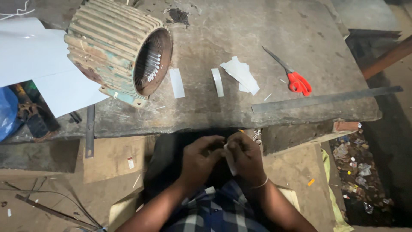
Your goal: The person cuts strips from a white sheet with scissors, folds and creases each strip by hand, and inserts the folded strips into the slots of an electric motor stator on the workbench. At the end the person lifts and repositions the motor housing.
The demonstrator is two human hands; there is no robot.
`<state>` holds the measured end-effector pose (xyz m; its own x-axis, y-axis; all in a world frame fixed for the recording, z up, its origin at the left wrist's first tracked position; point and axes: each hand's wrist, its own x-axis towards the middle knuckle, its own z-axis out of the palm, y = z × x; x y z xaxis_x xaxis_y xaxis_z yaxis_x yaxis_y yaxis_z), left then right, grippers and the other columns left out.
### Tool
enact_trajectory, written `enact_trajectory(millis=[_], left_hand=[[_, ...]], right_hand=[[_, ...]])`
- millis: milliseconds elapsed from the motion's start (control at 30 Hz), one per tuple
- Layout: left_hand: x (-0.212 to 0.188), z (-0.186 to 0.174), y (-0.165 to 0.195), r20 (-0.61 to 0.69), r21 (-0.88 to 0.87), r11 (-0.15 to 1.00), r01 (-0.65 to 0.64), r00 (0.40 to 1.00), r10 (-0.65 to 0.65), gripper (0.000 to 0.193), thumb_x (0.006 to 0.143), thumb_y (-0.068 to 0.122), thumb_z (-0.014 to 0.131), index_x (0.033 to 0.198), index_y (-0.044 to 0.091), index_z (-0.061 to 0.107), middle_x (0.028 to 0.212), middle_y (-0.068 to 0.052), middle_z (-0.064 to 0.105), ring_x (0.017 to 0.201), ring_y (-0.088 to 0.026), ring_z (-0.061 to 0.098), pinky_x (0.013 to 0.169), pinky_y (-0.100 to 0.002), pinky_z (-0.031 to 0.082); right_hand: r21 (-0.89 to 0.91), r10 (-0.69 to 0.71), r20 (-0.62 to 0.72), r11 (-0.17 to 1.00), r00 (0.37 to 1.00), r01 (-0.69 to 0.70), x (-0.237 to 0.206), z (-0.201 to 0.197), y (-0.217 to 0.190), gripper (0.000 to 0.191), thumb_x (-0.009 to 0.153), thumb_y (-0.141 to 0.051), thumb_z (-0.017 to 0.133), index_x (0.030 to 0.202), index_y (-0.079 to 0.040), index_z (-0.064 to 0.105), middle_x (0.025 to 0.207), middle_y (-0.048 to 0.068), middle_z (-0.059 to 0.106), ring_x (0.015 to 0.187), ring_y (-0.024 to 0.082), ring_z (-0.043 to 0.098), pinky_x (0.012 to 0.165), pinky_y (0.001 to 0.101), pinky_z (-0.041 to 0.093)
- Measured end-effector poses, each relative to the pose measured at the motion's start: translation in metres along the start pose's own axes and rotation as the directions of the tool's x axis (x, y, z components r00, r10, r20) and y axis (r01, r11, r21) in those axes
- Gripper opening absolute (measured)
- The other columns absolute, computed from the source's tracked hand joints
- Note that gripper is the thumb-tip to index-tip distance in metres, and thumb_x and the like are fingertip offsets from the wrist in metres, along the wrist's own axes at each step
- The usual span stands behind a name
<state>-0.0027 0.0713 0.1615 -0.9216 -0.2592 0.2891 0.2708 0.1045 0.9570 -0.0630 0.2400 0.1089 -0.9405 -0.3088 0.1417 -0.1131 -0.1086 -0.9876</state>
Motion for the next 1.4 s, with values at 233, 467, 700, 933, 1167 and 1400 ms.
enact_trajectory(millis=[233, 467, 700, 933, 1167, 1400], left_hand=[[0.004, -0.021, -0.002, 0.120, 0.049, 0.998, 0.032, 0.992, -0.037, 0.010, 0.089, 0.010, 0.074, 0.095, 0.002, 0.074, 0.086, -0.010, 0.073, 0.076, -0.016, 0.072, 0.069, -0.030, 0.056], [0.009, -0.033, -0.002, 0.215, 0.110, 0.994, -0.025, 0.977, 0.001, 0.010, 0.087, 0.009, 0.072, 0.094, 0.002, 0.071, 0.088, -0.012, 0.072, 0.080, -0.022, 0.072, 0.072, -0.031, 0.056], [0.002, -0.026, -0.003, -0.015, 0.071, 0.988, 0.134, 0.991, -0.133, 0.011, 0.089, 0.009, 0.071, 0.096, 0.001, 0.075, 0.085, -0.013, 0.076, 0.070, -0.019, 0.074, 0.064, -0.031, 0.058], [-0.013, -0.025, -0.010, -0.132, -0.011, 0.999, 0.049, 0.990, -0.050, 0.019, 0.086, 0.006, 0.076, 0.104, 0.000, 0.078, 0.099, -0.012, 0.081, 0.089, -0.016, 0.078, 0.081, -0.028, 0.061], [-0.016, -0.044, -0.008, -0.053, 0.042, 0.991, 0.128, 0.991, -0.125, 0.022, 0.086, 0.005, 0.074, 0.108, 0.001, 0.078, 0.099, -0.013, 0.077, 0.089, -0.021, 0.075, 0.080, -0.030, 0.058], [-0.017, -0.049, 0.003, -0.049, 0.120, 0.993, 0.005, 0.999, 0.001, 0.024, 0.087, 0.004, 0.069, 0.108, 0.004, 0.078, 0.100, -0.013, 0.077, 0.090, -0.023, 0.077, 0.080, -0.032, 0.059]], right_hand=[[-0.212, 0.008, 0.101, 0.977, 0.995, 0.014, -0.001, 0.012, -0.023, 0.008, 0.094, -0.002, 0.062, 0.100, -0.002, 0.067, 0.090, 0.001, 0.067, 0.085, 0.009, 0.062, 0.075, 0.0249, 0.052], [-0.017, 0.028, 0.204, 1.000, 0.979, -0.025, -0.004, 0.019, -0.014, 0.007, 0.100, -0.002, 0.056, 0.102, -0.002, 0.063, 0.094, 0.002, 0.063, 0.089, 0.008, 0.057, 0.080, 0.0238, 0.048], [-0.179, 0.031, 0.039, 0.984, 0.999, -0.024, 0.002, 0.027, -0.002, 0.007, 0.097, -0.002, 0.065, 0.101, 0.000, 0.070, 0.097, 0.007, 0.072, 0.092, 0.012, 0.065, 0.083, 0.0275, 0.054], [-0.248, -0.370, 0.113, 0.888, 0.922, 0.387, -0.008, 0.049, -0.016, 0.021, 0.089, 0.005, 0.068, 0.108, -0.002, 0.073, 0.115, 0.013, 0.066, 0.106, 0.022, 0.067, 0.091, 0.0308, 0.055], [-0.315, -0.174, 0.139, 0.926, 0.975, 0.210, -0.004, 0.051, -0.036, 0.034, 0.078, -0.002, 0.079, 0.112, -0.002, 0.073, 0.108, 0.012, 0.075, 0.095, 0.020, 0.073, 0.082, 0.0295, 0.058], [-0.287, -0.209, 0.141, 0.927, 0.968, 0.242, -0.002, 0.059, -0.038, 0.017, 0.085, -0.001, 0.078, 0.102, -0.001, 0.078, 0.100, 0.013, 0.078, 0.090, 0.020, 0.076, 0.080, 0.0300, 0.061]])
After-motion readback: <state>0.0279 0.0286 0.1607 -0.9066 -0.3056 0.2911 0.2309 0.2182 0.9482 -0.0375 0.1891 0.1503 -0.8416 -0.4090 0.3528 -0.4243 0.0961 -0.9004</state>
